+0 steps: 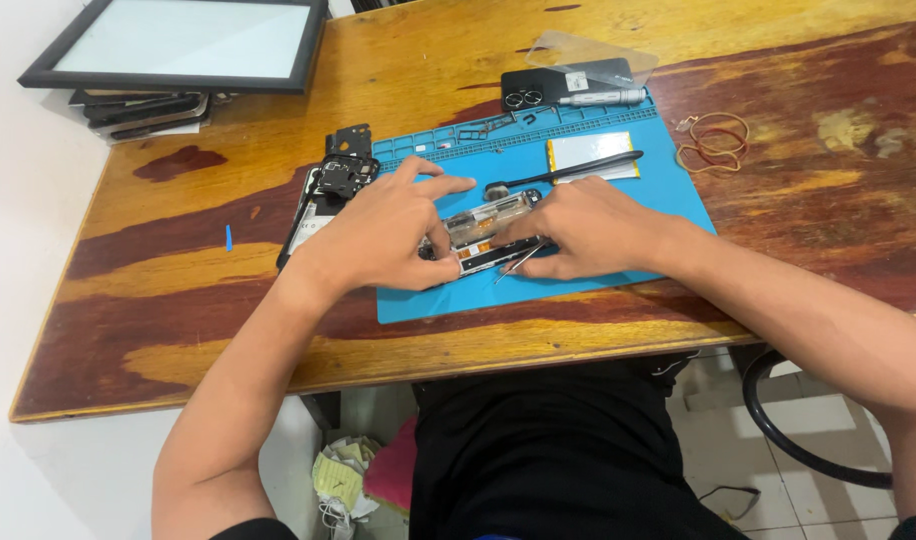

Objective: The person uses a black plastic spudger and tweezers to pry and lift internal components inside a disassembled smartphone. They repeatedly work on the upper and middle sections of the phone, adjusting and separating parts while keeping the device on a blue cutting mat.

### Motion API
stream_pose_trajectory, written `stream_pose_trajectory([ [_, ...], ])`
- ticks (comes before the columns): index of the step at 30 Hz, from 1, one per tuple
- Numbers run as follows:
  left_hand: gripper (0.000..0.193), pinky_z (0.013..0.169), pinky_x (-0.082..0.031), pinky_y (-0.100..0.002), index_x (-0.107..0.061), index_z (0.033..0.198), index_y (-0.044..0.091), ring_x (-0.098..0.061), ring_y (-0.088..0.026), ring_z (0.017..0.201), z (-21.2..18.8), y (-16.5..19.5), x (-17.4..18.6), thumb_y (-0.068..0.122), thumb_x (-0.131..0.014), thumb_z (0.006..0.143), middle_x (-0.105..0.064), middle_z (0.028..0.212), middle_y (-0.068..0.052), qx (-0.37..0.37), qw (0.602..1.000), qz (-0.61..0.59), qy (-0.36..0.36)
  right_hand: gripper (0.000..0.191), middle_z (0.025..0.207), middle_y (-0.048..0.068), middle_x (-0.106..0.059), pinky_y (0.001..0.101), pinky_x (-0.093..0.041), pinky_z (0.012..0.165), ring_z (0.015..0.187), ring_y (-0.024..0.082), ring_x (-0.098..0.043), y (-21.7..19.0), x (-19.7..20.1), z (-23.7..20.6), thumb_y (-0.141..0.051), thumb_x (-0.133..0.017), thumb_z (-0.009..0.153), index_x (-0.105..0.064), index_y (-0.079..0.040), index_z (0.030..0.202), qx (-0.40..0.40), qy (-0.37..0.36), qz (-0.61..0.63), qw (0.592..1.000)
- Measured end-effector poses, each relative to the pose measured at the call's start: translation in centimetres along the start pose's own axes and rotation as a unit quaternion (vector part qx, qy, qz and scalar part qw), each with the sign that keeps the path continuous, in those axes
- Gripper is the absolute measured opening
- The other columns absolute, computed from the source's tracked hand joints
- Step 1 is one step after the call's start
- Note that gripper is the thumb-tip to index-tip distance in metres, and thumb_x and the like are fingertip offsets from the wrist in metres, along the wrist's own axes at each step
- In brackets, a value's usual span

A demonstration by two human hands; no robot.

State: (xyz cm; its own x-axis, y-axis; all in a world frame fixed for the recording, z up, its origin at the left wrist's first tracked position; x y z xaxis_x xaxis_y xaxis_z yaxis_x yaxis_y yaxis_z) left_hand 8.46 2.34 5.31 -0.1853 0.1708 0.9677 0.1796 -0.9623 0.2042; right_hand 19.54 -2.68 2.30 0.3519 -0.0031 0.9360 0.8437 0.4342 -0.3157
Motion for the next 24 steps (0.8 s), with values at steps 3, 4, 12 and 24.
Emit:
stream_pose_trajectory([
  [3, 0.019, 0.103, -0.044, -0.049, -0.085, 0.069, 0.011, -0.046, -0.039, 0.131, -0.1, 0.1, 0.3, 0.030, -0.080, 0.068, -0.062, 0.142, -0.013, -0.014, 1.000, 0.002, 0.004, 0.039, 0.062, 0.013, -0.070, 0.0444, -0.050, 0.053, 0.055, 0.031, -0.067, -0.2, 0.2, 0.1, -0.038, -0.078, 0.077, -0.080, -0.023, 0.113, -0.001, -0.003, 0.000, 1.000],
  [4, 0.017, 0.103, -0.044, -0.047, -0.085, 0.070, 0.012, -0.046, -0.038, 0.131, -0.1, 0.1, 0.3, 0.029, -0.081, 0.068, -0.062, 0.142, -0.012, -0.014, 1.000, -0.005, 0.001, 0.040, 0.061, 0.013, -0.070, 0.0447, -0.050, 0.053, 0.055, 0.031, -0.067, -0.1, 0.2, 0.1, -0.039, -0.078, 0.077, -0.079, -0.024, 0.114, -0.007, -0.011, -0.001, 1.000],
  [12, 0.017, 0.103, -0.044, -0.042, -0.086, 0.086, 0.022, -0.050, -0.031, 0.127, 0.0, -1.0, 0.5, 0.026, -0.087, 0.069, -0.062, 0.141, -0.004, -0.013, 0.999, -0.031, -0.029, 0.041, 0.060, 0.013, -0.069, 0.0454, -0.051, 0.054, 0.056, 0.032, -0.067, 0.0, 0.2, 0.1, -0.041, -0.077, 0.078, -0.078, -0.025, 0.115, -0.010, -0.019, -0.011, 1.000],
  [24, 0.016, 0.103, -0.046, -0.038, -0.086, 0.087, 0.023, -0.051, -0.027, 0.125, 0.1, -1.1, 0.2, 0.024, -0.083, 0.072, -0.063, 0.138, 0.001, 0.006, 0.999, -0.030, -0.026, 0.045, 0.057, 0.013, -0.067, 0.0450, -0.050, 0.054, 0.054, 0.032, -0.066, 0.4, -0.2, 0.1, -0.043, -0.076, 0.078, -0.078, -0.025, 0.119, -0.020, -0.034, -0.013, 0.999],
])
Point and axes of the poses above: each hand's wrist, its own z-axis towards the middle knuckle, its own x-axis out of the back of the hand, y = z × x, the point moved 9 cm from there along z, towards the middle knuckle
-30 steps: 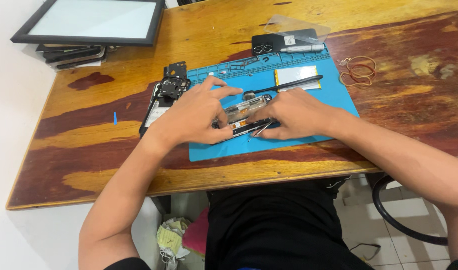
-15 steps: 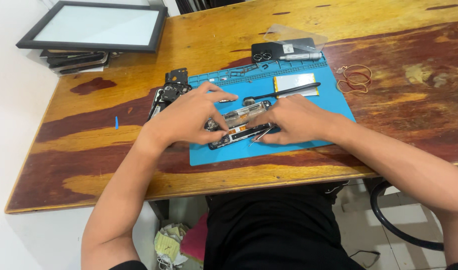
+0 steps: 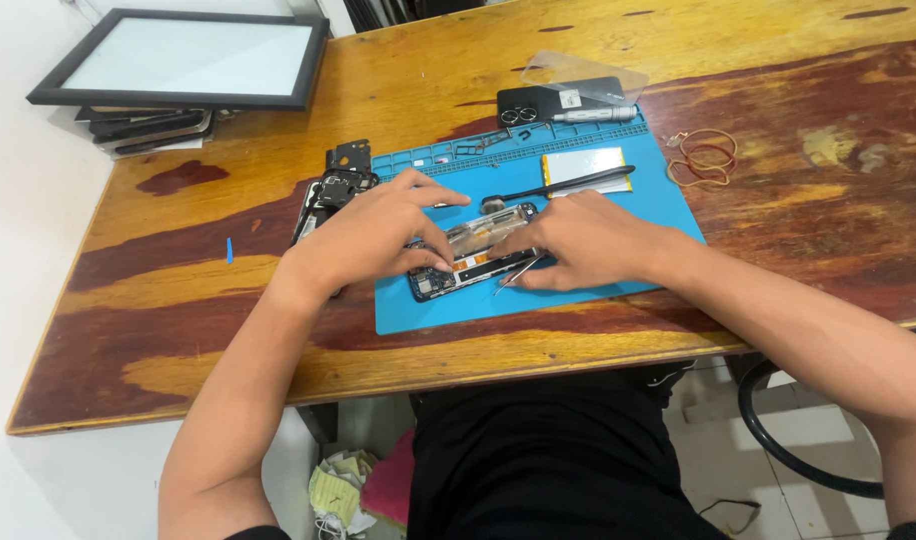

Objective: The person uses a black plastic spudger and tweezers to pry and lift internal components inside a disassembled smartphone. They repeatedly work on the upper and middle sections of the phone, adjusting and separating parts while keeping the device on a blue cutting mat.

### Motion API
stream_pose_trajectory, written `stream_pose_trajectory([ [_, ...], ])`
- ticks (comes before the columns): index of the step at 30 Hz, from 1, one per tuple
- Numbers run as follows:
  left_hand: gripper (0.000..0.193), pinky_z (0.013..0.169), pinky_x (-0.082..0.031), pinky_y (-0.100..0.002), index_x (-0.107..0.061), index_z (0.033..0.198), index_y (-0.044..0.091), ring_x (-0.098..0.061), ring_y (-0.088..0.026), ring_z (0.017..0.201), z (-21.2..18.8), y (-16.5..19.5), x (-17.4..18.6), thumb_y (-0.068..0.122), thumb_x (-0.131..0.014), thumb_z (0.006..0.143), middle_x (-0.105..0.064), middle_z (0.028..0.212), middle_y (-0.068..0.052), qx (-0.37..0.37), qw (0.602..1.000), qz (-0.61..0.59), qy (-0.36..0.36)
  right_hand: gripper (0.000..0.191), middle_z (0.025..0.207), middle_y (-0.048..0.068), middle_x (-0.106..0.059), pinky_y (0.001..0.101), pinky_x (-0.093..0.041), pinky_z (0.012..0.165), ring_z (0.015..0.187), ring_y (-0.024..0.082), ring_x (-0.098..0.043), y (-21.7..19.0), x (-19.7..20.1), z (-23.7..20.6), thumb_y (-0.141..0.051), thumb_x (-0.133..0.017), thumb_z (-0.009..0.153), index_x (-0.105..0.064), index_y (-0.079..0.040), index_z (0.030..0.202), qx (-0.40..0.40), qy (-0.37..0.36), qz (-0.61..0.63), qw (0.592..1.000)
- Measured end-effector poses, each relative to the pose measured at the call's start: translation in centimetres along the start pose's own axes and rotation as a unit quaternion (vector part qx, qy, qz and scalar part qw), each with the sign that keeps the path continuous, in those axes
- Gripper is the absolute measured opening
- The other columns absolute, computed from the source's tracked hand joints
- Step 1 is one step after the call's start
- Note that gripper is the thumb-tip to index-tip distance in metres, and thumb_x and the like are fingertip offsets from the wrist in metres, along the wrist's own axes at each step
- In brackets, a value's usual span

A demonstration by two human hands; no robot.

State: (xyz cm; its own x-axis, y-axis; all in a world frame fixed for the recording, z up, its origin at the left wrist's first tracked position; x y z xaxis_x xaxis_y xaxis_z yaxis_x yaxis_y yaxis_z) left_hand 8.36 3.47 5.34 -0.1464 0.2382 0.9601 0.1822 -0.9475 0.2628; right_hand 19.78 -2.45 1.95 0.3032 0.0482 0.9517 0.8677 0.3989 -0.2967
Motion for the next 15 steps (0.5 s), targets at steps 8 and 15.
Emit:
stream_pose_trajectory([
  [8, 0.013, 0.103, -0.045, -0.039, -0.086, 0.086, 0.022, -0.052, -0.027, 0.124, 0.04, 0.34, -0.13, 0.024, -0.082, 0.074, -0.065, 0.136, 0.001, -0.018, 1.000, 0.016, 0.001, 0.043, 0.058, 0.013, -0.068, 0.0446, -0.050, 0.054, 0.054, 0.032, -0.067, 0.12, -0.08, -0.04, -0.041, -0.077, 0.078, -0.078, -0.023, 0.117, 0.007, 0.004, 0.002, 1.000],
  [15, 0.014, 0.102, -0.045, -0.039, -0.086, 0.088, 0.023, -0.051, -0.027, 0.124, 0.08, 0.43, -0.11, 0.025, -0.082, 0.075, -0.065, 0.135, 0.000, -0.016, 1.000, 0.020, -0.001, 0.042, 0.063, 0.013, -0.070, 0.0446, -0.051, 0.055, 0.056, 0.032, -0.067, 0.04, -0.10, -0.11, -0.040, -0.077, 0.078, -0.078, -0.022, 0.116, 0.012, 0.004, 0.006, 1.000],
])
Point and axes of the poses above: each hand's wrist, its own z-axis towards the middle knuckle, its own x-axis out of the back of the hand, y = z × x, the point moved 9 cm from there along z, towards the middle knuckle
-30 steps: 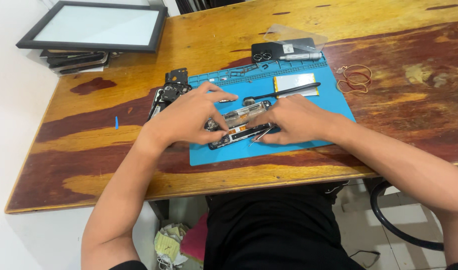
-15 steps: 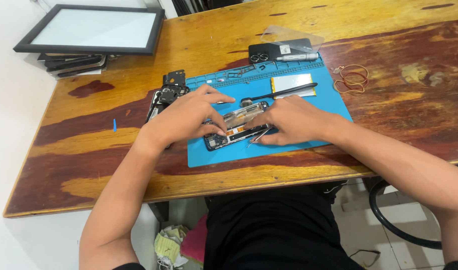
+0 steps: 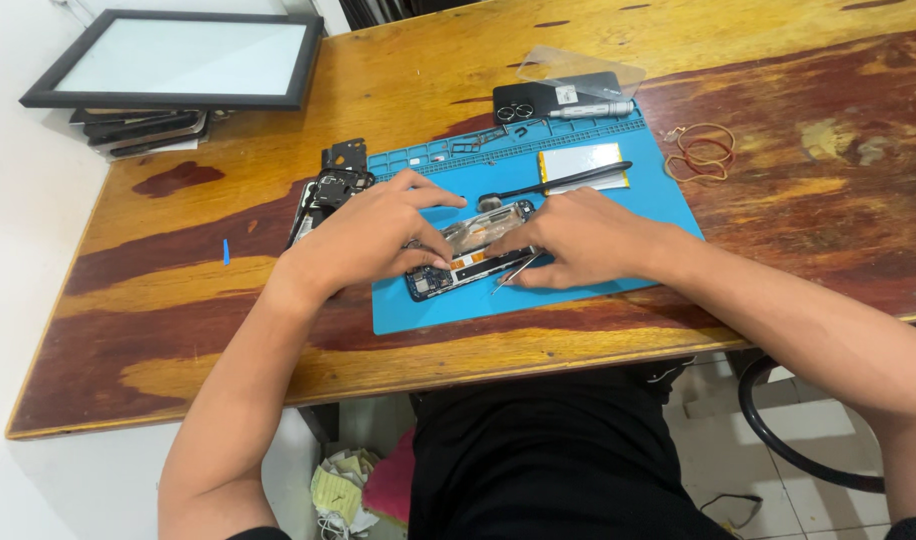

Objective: The person uses a black plastic spudger and tweezers to pry and lift internal components inside a disassembled smartphone. They repeatedly work on the upper and middle sections of the phone, adjusting and separating parts while keeping the device on a blue cutting mat.

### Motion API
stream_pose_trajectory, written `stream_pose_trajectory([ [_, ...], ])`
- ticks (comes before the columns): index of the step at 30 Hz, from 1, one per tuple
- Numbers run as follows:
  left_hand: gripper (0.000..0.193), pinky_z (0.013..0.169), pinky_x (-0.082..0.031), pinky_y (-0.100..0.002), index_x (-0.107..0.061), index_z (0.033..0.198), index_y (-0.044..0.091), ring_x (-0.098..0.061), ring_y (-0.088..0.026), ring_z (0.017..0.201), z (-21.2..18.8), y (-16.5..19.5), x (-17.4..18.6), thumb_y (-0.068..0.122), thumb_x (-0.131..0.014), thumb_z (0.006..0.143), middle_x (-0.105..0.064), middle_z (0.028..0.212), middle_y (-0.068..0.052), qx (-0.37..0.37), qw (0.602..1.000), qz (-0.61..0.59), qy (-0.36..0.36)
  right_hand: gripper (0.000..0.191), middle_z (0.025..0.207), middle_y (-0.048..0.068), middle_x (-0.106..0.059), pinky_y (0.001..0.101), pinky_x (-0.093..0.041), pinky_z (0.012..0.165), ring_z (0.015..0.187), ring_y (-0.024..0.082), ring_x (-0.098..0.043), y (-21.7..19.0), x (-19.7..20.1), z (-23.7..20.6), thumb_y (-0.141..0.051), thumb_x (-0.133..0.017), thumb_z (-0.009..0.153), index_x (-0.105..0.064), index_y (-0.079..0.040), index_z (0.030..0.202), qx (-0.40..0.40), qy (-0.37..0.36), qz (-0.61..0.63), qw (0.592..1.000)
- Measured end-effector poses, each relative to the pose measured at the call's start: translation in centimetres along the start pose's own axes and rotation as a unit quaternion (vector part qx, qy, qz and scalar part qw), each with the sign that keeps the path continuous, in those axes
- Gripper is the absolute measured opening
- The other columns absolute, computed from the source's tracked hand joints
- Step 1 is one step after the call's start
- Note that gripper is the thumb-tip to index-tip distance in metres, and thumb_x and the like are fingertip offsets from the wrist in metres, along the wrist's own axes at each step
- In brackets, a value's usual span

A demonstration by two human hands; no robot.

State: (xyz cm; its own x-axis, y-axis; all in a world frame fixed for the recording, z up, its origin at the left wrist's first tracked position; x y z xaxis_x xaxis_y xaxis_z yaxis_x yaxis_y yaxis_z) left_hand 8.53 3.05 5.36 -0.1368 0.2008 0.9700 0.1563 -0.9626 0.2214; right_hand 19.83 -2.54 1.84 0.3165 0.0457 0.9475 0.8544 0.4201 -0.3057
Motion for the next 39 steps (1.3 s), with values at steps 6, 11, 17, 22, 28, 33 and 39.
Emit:
stream_pose_trajectory([
  [6, 0.016, 0.102, -0.045, -0.039, -0.087, 0.087, 0.026, -0.052, -0.025, 0.122, -0.07, -0.18, 0.06, 0.026, -0.082, 0.071, -0.065, 0.135, 0.002, 0.018, 1.000, -0.002, -0.009, 0.042, 0.069, 0.012, -0.072, 0.0444, -0.052, 0.055, 0.059, 0.032, -0.069, -0.38, 0.48, -0.12, -0.040, -0.078, 0.077, -0.078, -0.020, 0.114, 0.022, 0.022, 0.015, 0.999],
  [11, 0.016, 0.102, -0.045, -0.038, -0.086, 0.088, 0.027, -0.052, -0.025, 0.122, -0.04, -0.20, 0.03, 0.027, -0.082, 0.073, -0.065, 0.135, 0.002, 0.019, 1.000, 0.003, -0.010, 0.042, 0.066, 0.013, -0.071, 0.0449, -0.052, 0.057, 0.059, 0.033, -0.068, -0.13, 0.12, -0.06, -0.040, -0.077, 0.078, -0.078, -0.021, 0.116, 0.011, 0.001, 0.003, 1.000],
  [17, 0.016, 0.102, -0.046, -0.039, -0.086, 0.089, 0.027, -0.052, -0.025, 0.123, 0.00, -0.12, -0.14, 0.027, -0.081, 0.074, -0.065, 0.136, 0.003, 0.015, 1.000, 0.008, -0.011, 0.044, 0.064, 0.012, -0.071, 0.0453, -0.052, 0.056, 0.059, 0.032, -0.069, -0.12, 0.10, -0.01, -0.041, -0.077, 0.078, -0.077, -0.021, 0.117, 0.008, -0.002, 0.001, 1.000],
  [22, 0.016, 0.101, -0.046, -0.039, -0.086, 0.091, 0.026, -0.052, -0.025, 0.123, 0.00, -0.09, -0.28, 0.026, -0.080, 0.076, -0.065, 0.136, 0.003, 0.012, 1.000, 0.011, -0.012, 0.044, 0.061, 0.012, -0.069, 0.0455, -0.052, 0.057, 0.059, 0.031, -0.069, -0.01, 0.05, -0.04, -0.040, -0.077, 0.078, -0.076, -0.023, 0.119, -0.003, -0.012, 0.002, 1.000],
  [28, 0.016, 0.102, -0.045, -0.039, -0.086, 0.090, 0.025, -0.053, -0.026, 0.123, -0.04, -0.06, 0.01, 0.026, -0.081, 0.075, -0.066, 0.135, 0.001, 0.002, 1.000, 0.010, -0.006, 0.045, 0.060, 0.013, -0.068, 0.0457, -0.051, 0.057, 0.058, 0.032, -0.068, 0.07, 0.01, -0.05, -0.040, -0.077, 0.078, -0.076, -0.024, 0.120, -0.012, -0.019, 0.002, 1.000],
  [33, 0.017, 0.102, -0.045, -0.038, -0.086, 0.087, 0.025, -0.053, -0.026, 0.122, 0.02, -0.14, 0.16, 0.027, -0.082, 0.071, -0.066, 0.133, 0.001, 0.004, 1.000, 0.007, -0.001, 0.045, 0.061, 0.013, -0.069, 0.0453, -0.052, 0.057, 0.057, 0.032, -0.068, 0.06, 0.00, -0.02, -0.041, -0.077, 0.078, -0.076, -0.022, 0.119, 0.002, -0.011, -0.004, 1.000],
  [39, 0.016, 0.101, -0.046, -0.038, -0.086, 0.088, 0.023, -0.053, -0.025, 0.122, 0.08, -0.17, 0.02, 0.027, -0.082, 0.073, -0.067, 0.133, 0.002, 0.007, 1.000, 0.003, -0.006, 0.045, 0.062, 0.013, -0.069, 0.0451, -0.052, 0.056, 0.057, 0.033, -0.068, -0.17, 0.18, -0.01, -0.041, -0.078, 0.078, -0.077, -0.021, 0.118, 0.022, 0.006, -0.002, 1.000],
])
Point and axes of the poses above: each hand's wrist, its own z-axis towards the middle knuckle, its own x-axis out of the back of the hand, y = z × x, the point moved 9 cm from there along z, towards the middle knuckle
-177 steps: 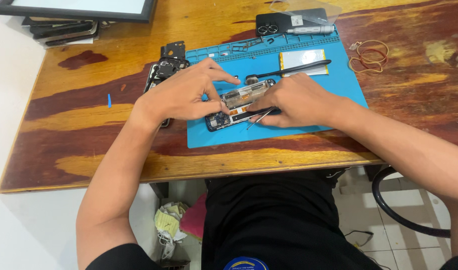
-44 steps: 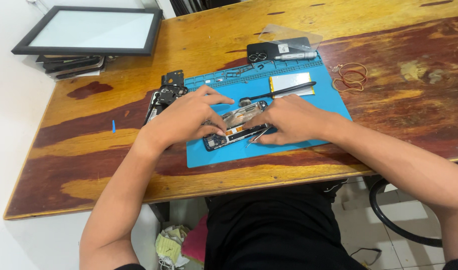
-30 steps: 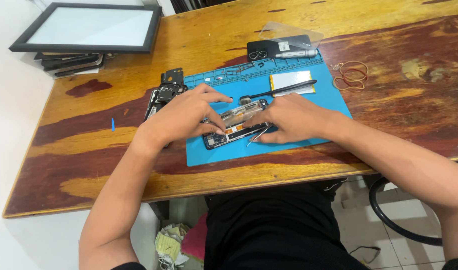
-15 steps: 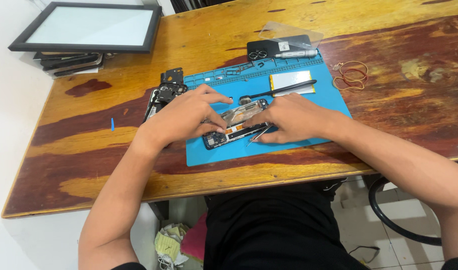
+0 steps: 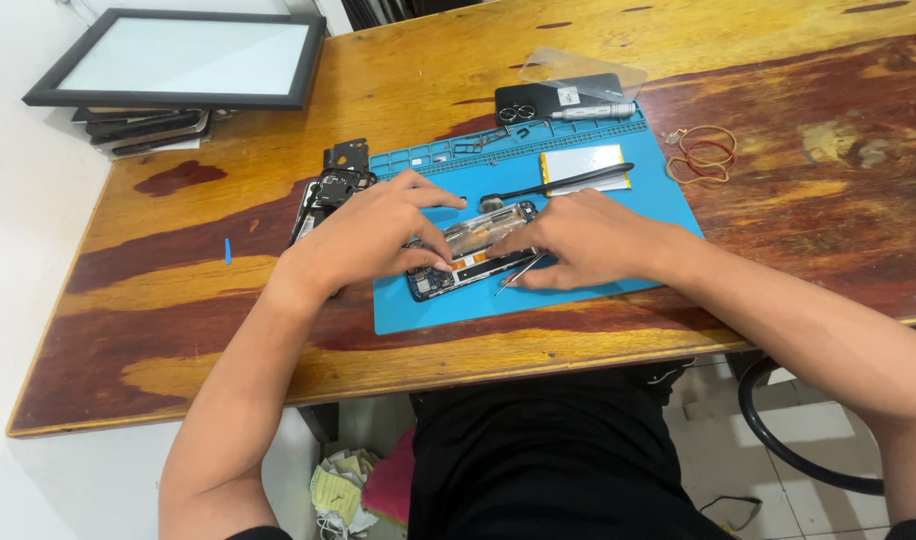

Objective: The person uses a black plastic spudger and tweezers to pry and lift internal components inside a disassembled smartphone. They repeatedly work on the upper and middle sections of the phone, adjusting and separating parts while keeping the device on a blue cutting mat.

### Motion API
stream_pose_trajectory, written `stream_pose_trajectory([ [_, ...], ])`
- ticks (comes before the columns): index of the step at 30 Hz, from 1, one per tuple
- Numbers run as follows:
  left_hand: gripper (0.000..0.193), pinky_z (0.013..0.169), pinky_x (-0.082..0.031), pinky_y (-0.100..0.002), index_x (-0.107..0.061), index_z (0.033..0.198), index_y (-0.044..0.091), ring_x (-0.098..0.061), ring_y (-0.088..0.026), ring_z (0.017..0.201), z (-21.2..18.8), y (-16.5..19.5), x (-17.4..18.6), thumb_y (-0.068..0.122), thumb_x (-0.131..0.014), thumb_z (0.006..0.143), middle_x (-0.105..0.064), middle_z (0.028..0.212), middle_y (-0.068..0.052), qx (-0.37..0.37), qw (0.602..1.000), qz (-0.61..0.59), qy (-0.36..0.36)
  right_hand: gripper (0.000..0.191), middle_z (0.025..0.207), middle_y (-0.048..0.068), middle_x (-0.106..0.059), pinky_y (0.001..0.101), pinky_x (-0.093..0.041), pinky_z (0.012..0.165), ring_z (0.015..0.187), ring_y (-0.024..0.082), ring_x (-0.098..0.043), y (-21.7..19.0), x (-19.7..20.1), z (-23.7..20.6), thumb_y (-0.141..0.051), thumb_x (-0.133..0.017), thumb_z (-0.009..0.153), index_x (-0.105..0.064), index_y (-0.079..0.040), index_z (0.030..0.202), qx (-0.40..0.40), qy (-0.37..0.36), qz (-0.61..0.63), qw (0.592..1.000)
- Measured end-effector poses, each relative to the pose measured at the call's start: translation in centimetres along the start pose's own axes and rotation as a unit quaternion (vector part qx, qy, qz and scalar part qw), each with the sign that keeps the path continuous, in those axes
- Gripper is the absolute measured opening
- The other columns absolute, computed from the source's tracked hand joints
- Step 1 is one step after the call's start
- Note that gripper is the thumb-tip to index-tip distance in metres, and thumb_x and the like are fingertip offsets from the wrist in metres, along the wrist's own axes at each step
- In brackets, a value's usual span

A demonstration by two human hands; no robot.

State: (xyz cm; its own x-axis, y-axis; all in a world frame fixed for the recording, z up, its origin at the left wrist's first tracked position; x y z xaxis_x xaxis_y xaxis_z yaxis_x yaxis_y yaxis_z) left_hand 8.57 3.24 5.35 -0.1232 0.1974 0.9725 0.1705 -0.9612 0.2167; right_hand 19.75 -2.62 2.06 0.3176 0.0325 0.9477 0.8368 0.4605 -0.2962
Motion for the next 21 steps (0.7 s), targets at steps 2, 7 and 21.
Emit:
stream_pose_trajectory([
  [2, 0.017, 0.101, -0.046, -0.038, -0.086, 0.088, 0.023, -0.053, -0.025, 0.122, 0.0, -0.1, -0.1, 0.028, -0.082, 0.073, -0.066, 0.134, 0.002, 0.011, 1.000, 0.001, -0.002, 0.045, 0.060, 0.013, -0.069, 0.0453, -0.052, 0.056, 0.057, 0.032, -0.068, 0.3, -0.4, 0.0, -0.041, -0.077, 0.078, -0.076, -0.022, 0.119, -0.023, -0.021, -0.003, 0.999],
  [7, 0.017, 0.101, -0.045, -0.039, -0.086, 0.088, 0.023, -0.053, -0.025, 0.123, -0.1, -0.1, -0.1, 0.029, -0.082, 0.073, -0.066, 0.133, 0.002, 0.009, 1.000, 0.005, -0.001, 0.045, 0.058, 0.013, -0.068, 0.0453, -0.051, 0.055, 0.056, 0.032, -0.068, 0.2, -0.1, 0.0, -0.041, -0.077, 0.077, -0.076, -0.022, 0.118, -0.026, -0.020, 0.001, 0.999],
  [21, 0.015, 0.101, -0.048, -0.040, -0.086, 0.087, 0.021, -0.053, -0.026, 0.123, -0.4, 0.1, 0.4, 0.030, -0.084, 0.075, -0.067, 0.136, -0.001, -0.003, 1.000, -0.011, 0.003, 0.036, 0.069, 0.013, -0.074, 0.0417, -0.051, 0.053, 0.054, 0.029, -0.067, -0.3, 0.4, -0.2, -0.035, -0.077, 0.078, -0.081, -0.021, 0.110, -0.003, 0.006, 0.022, 1.000],
])
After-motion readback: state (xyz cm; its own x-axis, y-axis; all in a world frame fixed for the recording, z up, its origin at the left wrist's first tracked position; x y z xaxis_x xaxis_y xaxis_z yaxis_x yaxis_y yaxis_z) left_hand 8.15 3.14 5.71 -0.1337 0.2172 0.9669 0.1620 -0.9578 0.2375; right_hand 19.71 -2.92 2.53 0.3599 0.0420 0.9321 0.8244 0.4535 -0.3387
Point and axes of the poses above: each hand's wrist, its own z-axis towards the middle knuckle, its own x-axis out of the back of the hand, y = z × x, the point moved 9 cm from there along z, towards the middle knuckle
